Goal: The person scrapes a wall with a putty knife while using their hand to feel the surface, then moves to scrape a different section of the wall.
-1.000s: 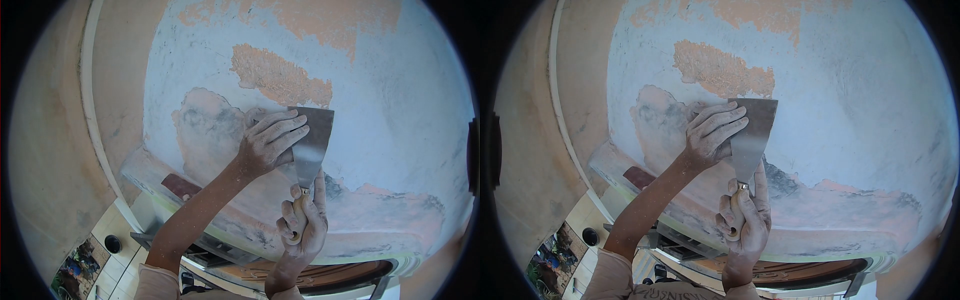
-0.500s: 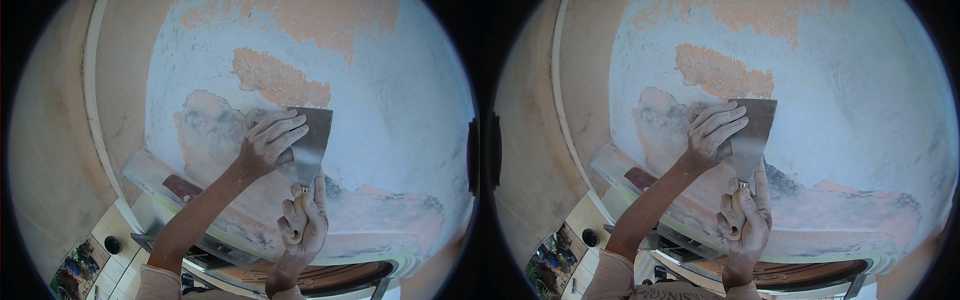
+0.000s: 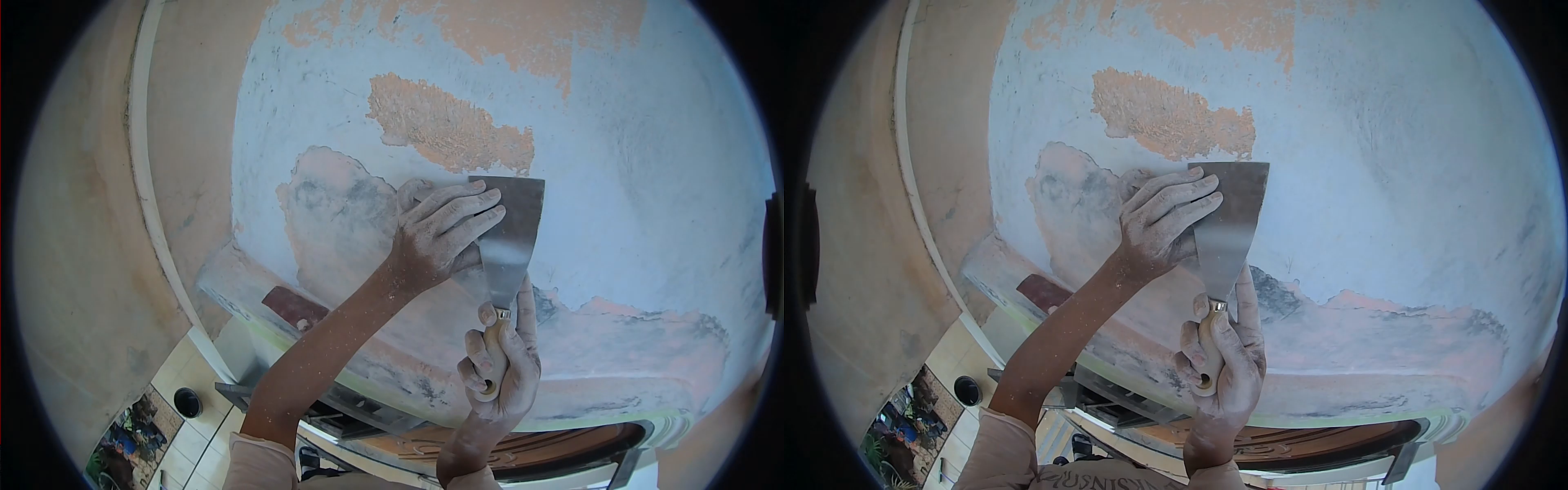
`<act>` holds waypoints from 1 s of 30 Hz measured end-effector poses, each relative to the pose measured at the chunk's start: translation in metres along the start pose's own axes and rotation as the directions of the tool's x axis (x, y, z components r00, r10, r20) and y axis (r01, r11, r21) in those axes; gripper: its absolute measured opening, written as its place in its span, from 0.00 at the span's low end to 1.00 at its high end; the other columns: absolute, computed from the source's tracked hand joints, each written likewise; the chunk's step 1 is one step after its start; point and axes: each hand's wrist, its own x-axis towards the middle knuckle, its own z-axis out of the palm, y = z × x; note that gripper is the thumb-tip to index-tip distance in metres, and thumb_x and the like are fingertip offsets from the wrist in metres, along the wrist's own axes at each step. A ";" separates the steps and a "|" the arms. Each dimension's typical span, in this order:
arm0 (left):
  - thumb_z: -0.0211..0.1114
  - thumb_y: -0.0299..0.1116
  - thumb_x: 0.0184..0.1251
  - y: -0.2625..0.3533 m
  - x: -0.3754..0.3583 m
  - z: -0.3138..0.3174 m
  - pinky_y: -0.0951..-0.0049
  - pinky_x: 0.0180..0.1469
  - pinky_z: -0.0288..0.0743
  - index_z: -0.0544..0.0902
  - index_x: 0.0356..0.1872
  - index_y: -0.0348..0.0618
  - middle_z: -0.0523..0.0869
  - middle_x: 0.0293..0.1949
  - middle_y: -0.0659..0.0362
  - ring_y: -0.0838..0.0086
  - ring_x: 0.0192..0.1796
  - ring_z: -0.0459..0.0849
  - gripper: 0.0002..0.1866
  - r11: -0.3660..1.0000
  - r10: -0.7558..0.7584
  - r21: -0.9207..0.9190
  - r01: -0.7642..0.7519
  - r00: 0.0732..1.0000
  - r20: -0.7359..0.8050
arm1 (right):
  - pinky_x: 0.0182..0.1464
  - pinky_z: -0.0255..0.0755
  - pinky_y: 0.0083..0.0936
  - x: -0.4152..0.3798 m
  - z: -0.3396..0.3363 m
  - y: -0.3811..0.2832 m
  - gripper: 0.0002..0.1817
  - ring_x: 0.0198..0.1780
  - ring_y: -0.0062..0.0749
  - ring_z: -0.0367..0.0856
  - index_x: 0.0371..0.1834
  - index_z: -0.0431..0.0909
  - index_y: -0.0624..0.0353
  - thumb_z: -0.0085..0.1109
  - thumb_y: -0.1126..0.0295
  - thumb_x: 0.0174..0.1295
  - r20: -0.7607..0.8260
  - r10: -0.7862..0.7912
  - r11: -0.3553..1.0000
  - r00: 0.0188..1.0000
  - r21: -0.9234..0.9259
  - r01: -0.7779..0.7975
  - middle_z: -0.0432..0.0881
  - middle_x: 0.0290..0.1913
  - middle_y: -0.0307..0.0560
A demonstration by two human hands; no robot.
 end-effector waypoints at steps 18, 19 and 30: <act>0.71 0.43 0.46 0.000 -0.003 0.003 0.63 0.52 0.67 0.83 0.44 0.50 0.84 0.49 0.64 0.69 0.55 0.81 0.21 0.999 -0.041 0.023 0.042 0.999 -0.030 | 0.13 0.62 0.11 0.008 -0.005 0.003 0.31 0.21 0.18 0.68 0.74 0.49 0.59 0.44 0.79 0.67 0.059 0.017 0.999 0.998 0.042 -0.020 0.75 0.41 0.52; 0.71 0.43 0.46 -0.002 -0.002 0.005 0.63 0.51 0.67 0.83 0.44 0.50 0.84 0.49 0.64 0.70 0.55 0.81 0.21 0.998 -0.054 0.017 0.055 0.997 -0.050 | 0.13 0.62 0.12 0.010 -0.005 0.005 0.31 0.21 0.18 0.68 0.74 0.48 0.59 0.44 0.79 0.67 0.063 0.009 1.000 0.998 0.026 -0.010 0.75 0.42 0.52; 0.69 0.45 0.47 -0.005 0.001 0.002 0.64 0.53 0.67 0.82 0.44 0.48 0.84 0.48 0.63 0.69 0.54 0.81 0.21 0.999 -0.026 -0.020 0.026 0.999 -0.037 | 0.12 0.64 0.10 0.002 0.001 -0.001 0.32 0.22 0.19 0.68 0.74 0.42 0.57 0.40 0.79 0.68 0.044 0.015 0.999 0.999 0.037 -0.016 0.71 0.44 0.55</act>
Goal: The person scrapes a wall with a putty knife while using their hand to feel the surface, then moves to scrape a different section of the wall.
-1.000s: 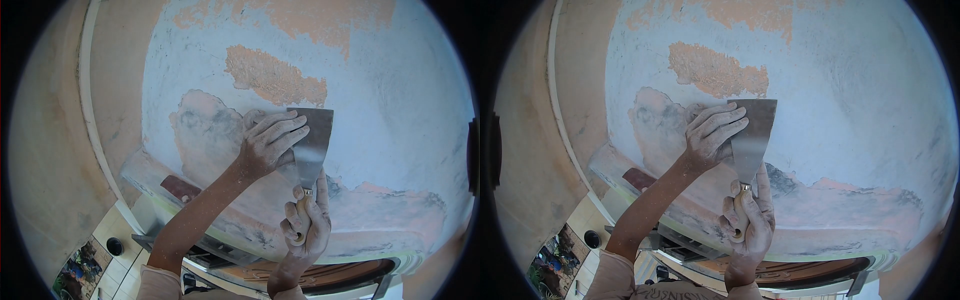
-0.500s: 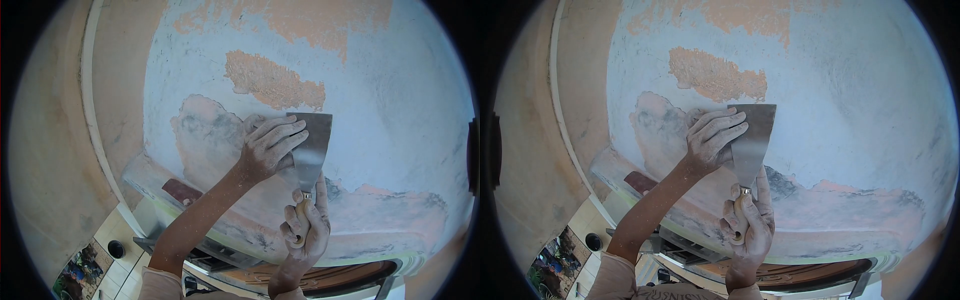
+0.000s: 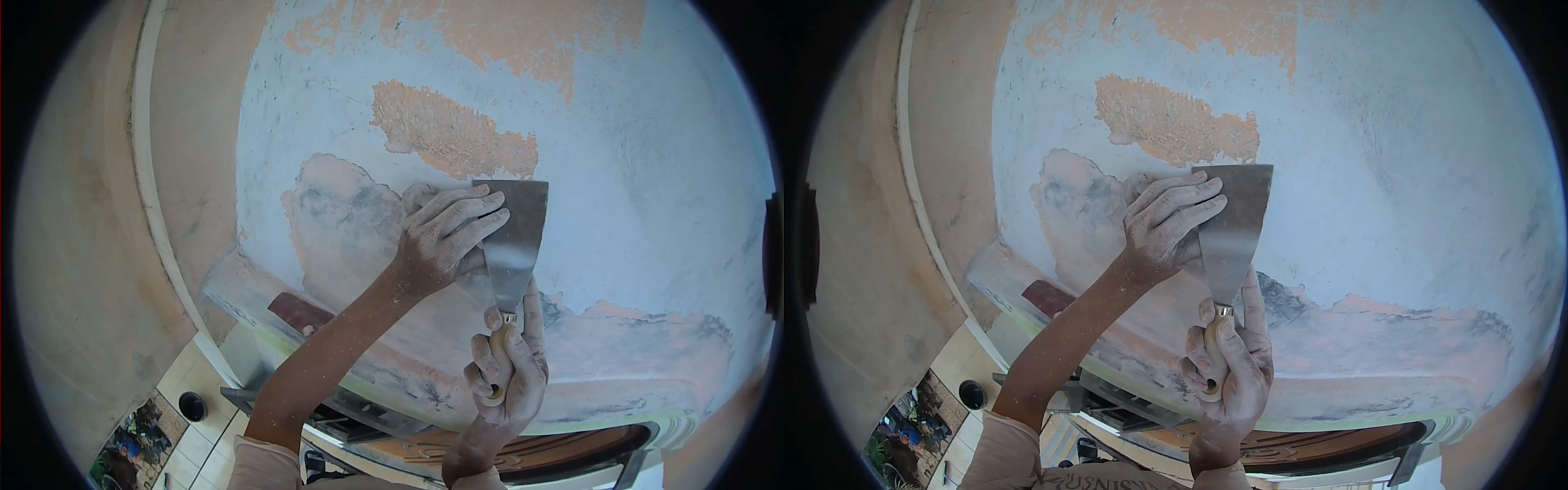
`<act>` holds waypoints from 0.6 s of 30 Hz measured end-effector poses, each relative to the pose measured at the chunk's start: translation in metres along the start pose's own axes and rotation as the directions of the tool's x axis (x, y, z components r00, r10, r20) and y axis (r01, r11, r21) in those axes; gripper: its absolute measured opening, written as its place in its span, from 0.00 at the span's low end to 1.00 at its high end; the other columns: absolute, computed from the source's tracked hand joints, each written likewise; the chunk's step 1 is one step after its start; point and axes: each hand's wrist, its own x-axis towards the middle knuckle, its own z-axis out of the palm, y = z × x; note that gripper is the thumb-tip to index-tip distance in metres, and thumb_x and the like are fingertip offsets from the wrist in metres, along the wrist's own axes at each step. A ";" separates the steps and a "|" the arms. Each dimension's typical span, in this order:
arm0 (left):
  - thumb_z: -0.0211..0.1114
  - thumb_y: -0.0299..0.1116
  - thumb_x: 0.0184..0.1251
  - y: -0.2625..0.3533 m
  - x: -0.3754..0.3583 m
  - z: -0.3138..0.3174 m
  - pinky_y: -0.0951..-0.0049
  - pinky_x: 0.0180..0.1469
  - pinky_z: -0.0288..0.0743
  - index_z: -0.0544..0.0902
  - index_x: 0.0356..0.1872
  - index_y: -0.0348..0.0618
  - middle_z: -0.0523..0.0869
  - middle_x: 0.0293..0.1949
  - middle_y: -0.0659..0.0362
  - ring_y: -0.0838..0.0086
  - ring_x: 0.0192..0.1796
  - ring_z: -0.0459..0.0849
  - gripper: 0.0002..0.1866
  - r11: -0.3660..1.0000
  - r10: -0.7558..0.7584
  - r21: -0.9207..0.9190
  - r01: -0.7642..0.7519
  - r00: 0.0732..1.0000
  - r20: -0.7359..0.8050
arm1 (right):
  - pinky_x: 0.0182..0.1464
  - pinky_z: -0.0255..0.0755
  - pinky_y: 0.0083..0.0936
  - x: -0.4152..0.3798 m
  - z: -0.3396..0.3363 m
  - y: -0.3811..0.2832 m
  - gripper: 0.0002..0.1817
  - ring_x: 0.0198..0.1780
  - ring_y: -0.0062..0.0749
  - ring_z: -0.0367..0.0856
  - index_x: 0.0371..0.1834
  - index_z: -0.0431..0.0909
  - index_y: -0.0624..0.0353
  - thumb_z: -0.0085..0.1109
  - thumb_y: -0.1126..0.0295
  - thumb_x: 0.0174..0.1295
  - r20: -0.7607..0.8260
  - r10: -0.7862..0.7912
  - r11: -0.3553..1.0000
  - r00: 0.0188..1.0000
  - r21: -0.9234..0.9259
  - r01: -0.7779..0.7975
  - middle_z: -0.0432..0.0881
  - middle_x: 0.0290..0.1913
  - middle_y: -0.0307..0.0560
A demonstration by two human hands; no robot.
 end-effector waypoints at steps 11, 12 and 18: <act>0.69 0.46 0.46 -0.002 0.001 0.001 0.66 0.51 0.71 0.83 0.44 0.47 0.84 0.48 0.62 0.66 0.54 0.81 0.23 1.000 0.009 0.016 -0.008 0.999 -0.030 | 0.12 0.63 0.10 0.002 0.006 0.004 0.32 0.21 0.17 0.69 0.74 0.47 0.61 0.44 0.79 0.67 -0.033 -0.033 0.997 0.999 -0.069 0.031 0.75 0.41 0.52; 0.69 0.46 0.46 -0.001 0.000 0.002 0.66 0.51 0.71 0.83 0.45 0.47 0.84 0.48 0.62 0.66 0.54 0.81 0.23 1.000 0.008 -0.001 -0.008 0.999 -0.032 | 0.12 0.63 0.10 0.003 0.008 0.004 0.32 0.21 0.17 0.69 0.74 0.47 0.61 0.44 0.79 0.67 -0.026 -0.032 0.997 0.999 -0.066 0.030 0.76 0.41 0.52; 0.70 0.45 0.45 0.001 -0.002 -0.001 0.65 0.52 0.69 0.83 0.44 0.48 0.84 0.49 0.62 0.67 0.54 0.81 0.23 1.000 -0.022 0.004 0.022 1.000 0.007 | 0.12 0.65 0.11 0.003 0.005 0.004 0.32 0.22 0.18 0.68 0.74 0.42 0.57 0.40 0.78 0.68 -0.017 -0.013 0.997 1.000 -0.073 0.011 0.72 0.43 0.54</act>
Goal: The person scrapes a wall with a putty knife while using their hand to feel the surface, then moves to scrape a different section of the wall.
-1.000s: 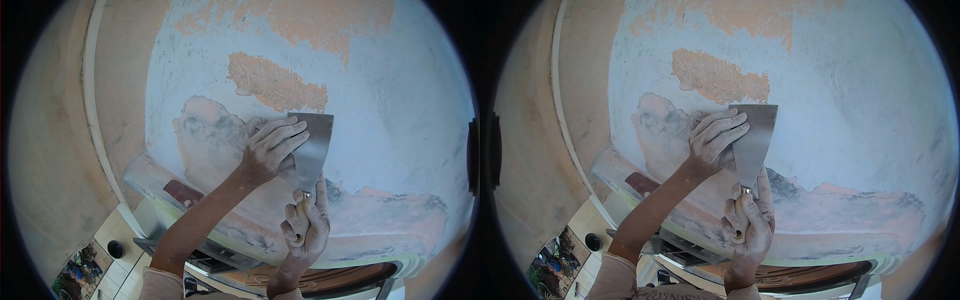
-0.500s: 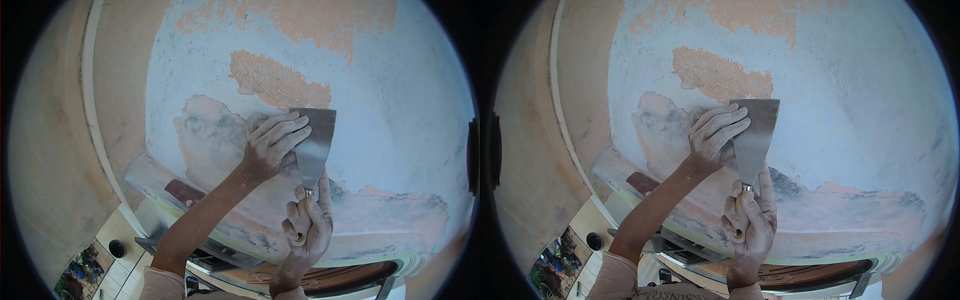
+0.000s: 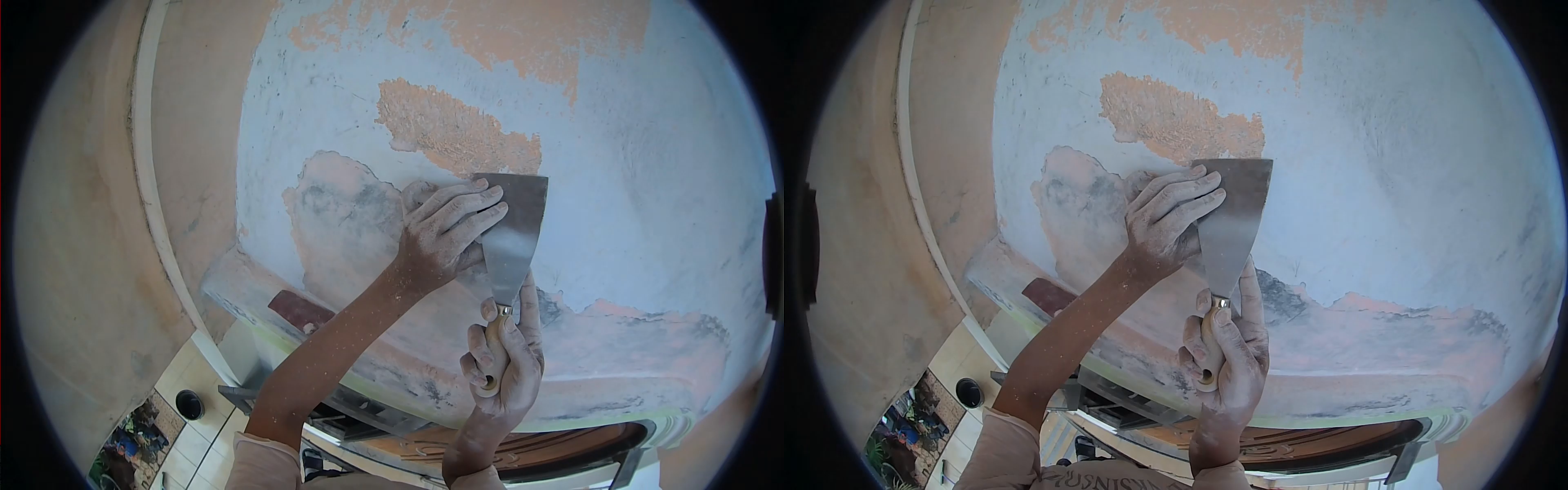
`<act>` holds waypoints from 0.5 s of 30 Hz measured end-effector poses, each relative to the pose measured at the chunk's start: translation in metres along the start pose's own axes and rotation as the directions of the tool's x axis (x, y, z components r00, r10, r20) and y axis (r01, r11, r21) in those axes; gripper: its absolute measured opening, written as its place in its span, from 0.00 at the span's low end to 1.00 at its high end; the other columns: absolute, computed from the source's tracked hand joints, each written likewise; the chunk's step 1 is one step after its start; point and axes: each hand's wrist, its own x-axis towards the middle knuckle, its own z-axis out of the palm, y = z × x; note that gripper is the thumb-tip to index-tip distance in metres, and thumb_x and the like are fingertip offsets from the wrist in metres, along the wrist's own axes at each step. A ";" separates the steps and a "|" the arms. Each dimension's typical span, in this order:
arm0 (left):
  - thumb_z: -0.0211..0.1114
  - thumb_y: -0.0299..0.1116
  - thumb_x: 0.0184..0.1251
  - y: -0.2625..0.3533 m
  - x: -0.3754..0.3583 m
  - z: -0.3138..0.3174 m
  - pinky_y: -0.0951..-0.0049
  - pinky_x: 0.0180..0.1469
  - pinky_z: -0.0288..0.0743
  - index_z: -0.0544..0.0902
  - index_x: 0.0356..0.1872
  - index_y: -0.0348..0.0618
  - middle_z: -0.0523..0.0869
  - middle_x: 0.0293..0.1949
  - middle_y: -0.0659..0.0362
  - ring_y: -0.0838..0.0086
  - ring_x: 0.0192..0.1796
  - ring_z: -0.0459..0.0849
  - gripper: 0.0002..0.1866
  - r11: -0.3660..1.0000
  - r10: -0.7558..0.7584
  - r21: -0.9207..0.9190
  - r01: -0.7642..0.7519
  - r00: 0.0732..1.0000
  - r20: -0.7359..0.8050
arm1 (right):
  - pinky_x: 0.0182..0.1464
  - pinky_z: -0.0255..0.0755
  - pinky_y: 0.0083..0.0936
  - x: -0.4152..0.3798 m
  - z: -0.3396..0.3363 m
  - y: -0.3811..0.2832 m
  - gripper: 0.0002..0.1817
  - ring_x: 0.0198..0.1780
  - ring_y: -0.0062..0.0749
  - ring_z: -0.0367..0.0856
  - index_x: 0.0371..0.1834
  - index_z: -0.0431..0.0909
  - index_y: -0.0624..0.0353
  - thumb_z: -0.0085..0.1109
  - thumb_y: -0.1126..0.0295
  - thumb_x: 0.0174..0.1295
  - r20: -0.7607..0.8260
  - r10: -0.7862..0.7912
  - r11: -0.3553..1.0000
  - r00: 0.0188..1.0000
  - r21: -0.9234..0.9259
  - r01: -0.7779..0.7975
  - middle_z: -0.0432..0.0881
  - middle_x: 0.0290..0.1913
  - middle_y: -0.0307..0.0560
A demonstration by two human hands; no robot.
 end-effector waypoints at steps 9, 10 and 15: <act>0.70 0.45 0.45 0.001 -0.001 -0.004 0.65 0.52 0.67 0.83 0.43 0.50 0.84 0.48 0.63 0.69 0.54 0.81 0.21 1.000 0.000 0.010 0.000 1.000 0.008 | 0.13 0.63 0.11 -0.003 0.000 0.000 0.32 0.22 0.18 0.69 0.74 0.45 0.59 0.43 0.77 0.68 -0.024 0.010 1.000 1.000 -0.028 -0.010 0.74 0.43 0.52; 0.70 0.45 0.45 0.002 -0.001 -0.005 0.65 0.52 0.67 0.82 0.43 0.49 0.84 0.48 0.63 0.69 0.54 0.81 0.22 1.000 -0.003 0.010 0.003 1.000 0.013 | 0.13 0.62 0.11 -0.004 0.001 -0.001 0.32 0.23 0.17 0.70 0.74 0.47 0.61 0.45 0.77 0.67 -0.015 0.005 1.000 1.000 -0.020 -0.005 0.77 0.43 0.51; 0.70 0.45 0.44 -0.002 0.000 -0.009 0.66 0.49 0.68 0.82 0.43 0.49 0.84 0.47 0.63 0.70 0.53 0.82 0.23 0.999 0.030 0.032 -0.031 0.999 0.026 | 0.13 0.63 0.11 -0.006 0.001 0.001 0.32 0.22 0.17 0.70 0.74 0.47 0.61 0.46 0.77 0.67 -0.009 0.011 1.000 1.000 -0.018 -0.012 0.77 0.42 0.51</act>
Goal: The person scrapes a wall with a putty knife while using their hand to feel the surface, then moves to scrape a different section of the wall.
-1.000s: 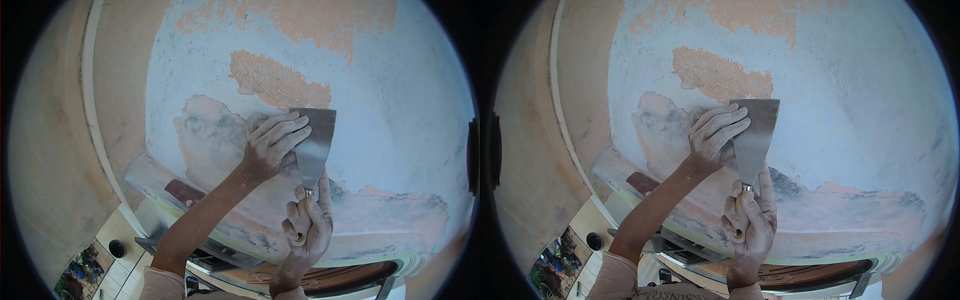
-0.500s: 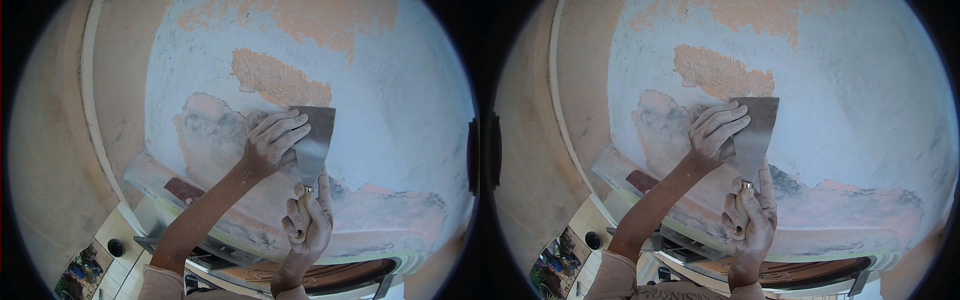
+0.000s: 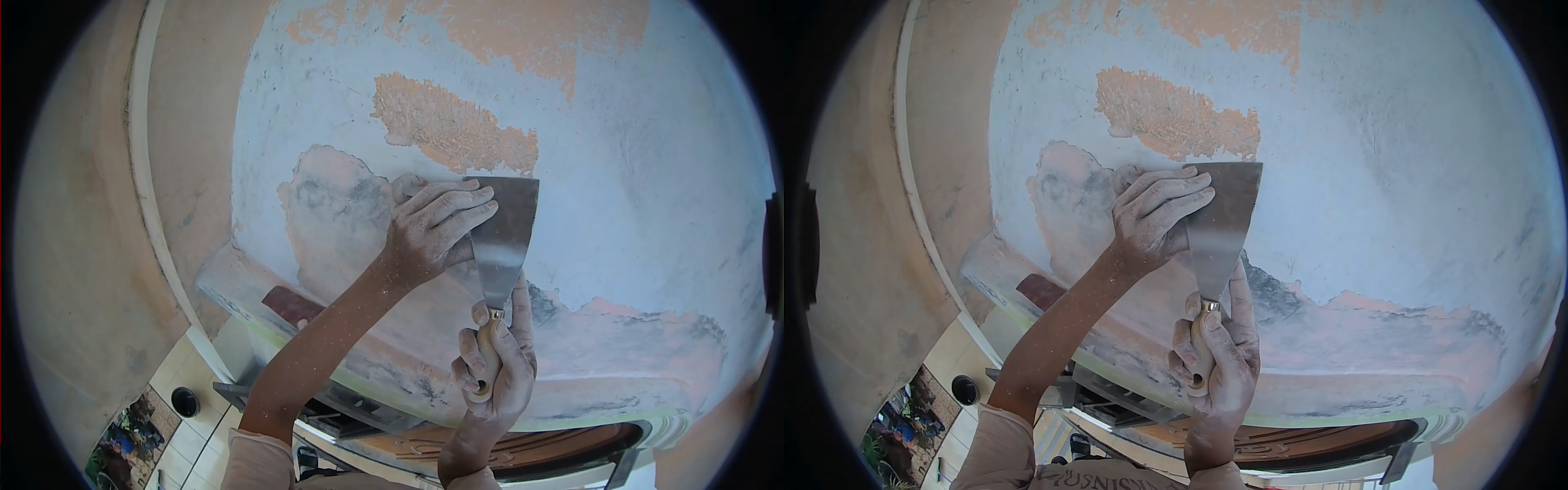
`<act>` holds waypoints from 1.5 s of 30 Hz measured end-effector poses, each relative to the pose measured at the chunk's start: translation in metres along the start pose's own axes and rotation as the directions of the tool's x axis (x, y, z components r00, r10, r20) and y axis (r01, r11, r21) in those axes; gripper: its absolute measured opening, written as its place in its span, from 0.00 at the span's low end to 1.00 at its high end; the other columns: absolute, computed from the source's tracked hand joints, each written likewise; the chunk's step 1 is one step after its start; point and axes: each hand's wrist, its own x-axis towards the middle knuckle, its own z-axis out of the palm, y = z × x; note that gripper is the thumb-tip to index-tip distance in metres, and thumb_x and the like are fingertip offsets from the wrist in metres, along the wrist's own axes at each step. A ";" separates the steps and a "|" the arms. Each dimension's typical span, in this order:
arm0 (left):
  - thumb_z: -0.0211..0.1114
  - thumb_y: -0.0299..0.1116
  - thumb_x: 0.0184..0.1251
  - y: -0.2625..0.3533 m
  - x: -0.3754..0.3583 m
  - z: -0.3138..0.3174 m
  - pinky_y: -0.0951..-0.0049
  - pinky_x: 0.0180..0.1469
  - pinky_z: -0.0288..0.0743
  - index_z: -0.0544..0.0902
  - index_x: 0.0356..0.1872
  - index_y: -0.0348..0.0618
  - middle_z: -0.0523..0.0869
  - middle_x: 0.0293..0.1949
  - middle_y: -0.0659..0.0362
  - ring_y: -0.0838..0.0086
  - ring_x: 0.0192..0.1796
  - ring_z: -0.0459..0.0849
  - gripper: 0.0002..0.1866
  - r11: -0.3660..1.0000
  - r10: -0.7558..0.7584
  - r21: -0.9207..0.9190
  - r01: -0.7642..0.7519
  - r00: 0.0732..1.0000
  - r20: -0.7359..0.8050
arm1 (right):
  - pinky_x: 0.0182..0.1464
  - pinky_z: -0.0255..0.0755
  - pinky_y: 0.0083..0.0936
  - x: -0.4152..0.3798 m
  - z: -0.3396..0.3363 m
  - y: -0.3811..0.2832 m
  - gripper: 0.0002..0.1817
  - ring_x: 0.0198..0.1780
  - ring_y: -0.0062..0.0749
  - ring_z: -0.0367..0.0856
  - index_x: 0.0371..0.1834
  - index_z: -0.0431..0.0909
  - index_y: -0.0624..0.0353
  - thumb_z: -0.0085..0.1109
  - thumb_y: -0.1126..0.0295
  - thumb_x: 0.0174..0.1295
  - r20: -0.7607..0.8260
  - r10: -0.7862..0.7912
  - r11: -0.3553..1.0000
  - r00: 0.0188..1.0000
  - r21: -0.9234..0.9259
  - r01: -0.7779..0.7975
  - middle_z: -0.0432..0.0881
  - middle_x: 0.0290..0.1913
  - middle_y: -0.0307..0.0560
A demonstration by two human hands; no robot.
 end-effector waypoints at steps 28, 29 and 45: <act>0.72 0.38 0.44 -0.003 -0.004 -0.001 0.67 0.50 0.65 0.83 0.43 0.50 0.85 0.46 0.64 0.72 0.52 0.82 0.20 0.999 -0.025 0.048 0.026 1.000 -0.012 | 0.11 0.62 0.11 0.003 -0.007 0.010 0.32 0.20 0.17 0.66 0.74 0.45 0.57 0.42 0.78 0.68 -0.043 -0.013 1.000 0.999 -0.027 0.011 0.74 0.43 0.55; 0.71 0.38 0.44 -0.008 -0.001 -0.001 0.67 0.50 0.66 0.83 0.43 0.49 0.85 0.46 0.64 0.71 0.52 0.82 0.20 0.998 -0.014 0.056 0.016 0.999 -0.032 | 0.11 0.63 0.11 0.006 -0.007 0.011 0.32 0.20 0.18 0.66 0.74 0.45 0.57 0.42 0.78 0.68 -0.013 -0.016 0.999 1.000 -0.028 0.015 0.74 0.43 0.55; 0.71 0.34 0.44 -0.003 0.008 -0.003 0.67 0.51 0.72 0.84 0.43 0.45 0.85 0.45 0.60 0.66 0.52 0.83 0.20 0.999 0.005 0.045 -0.004 1.000 -0.005 | 0.11 0.65 0.11 0.013 -0.013 0.014 0.32 0.21 0.20 0.70 0.74 0.44 0.56 0.41 0.78 0.68 0.071 -0.028 0.999 0.997 0.028 0.026 0.72 0.42 0.54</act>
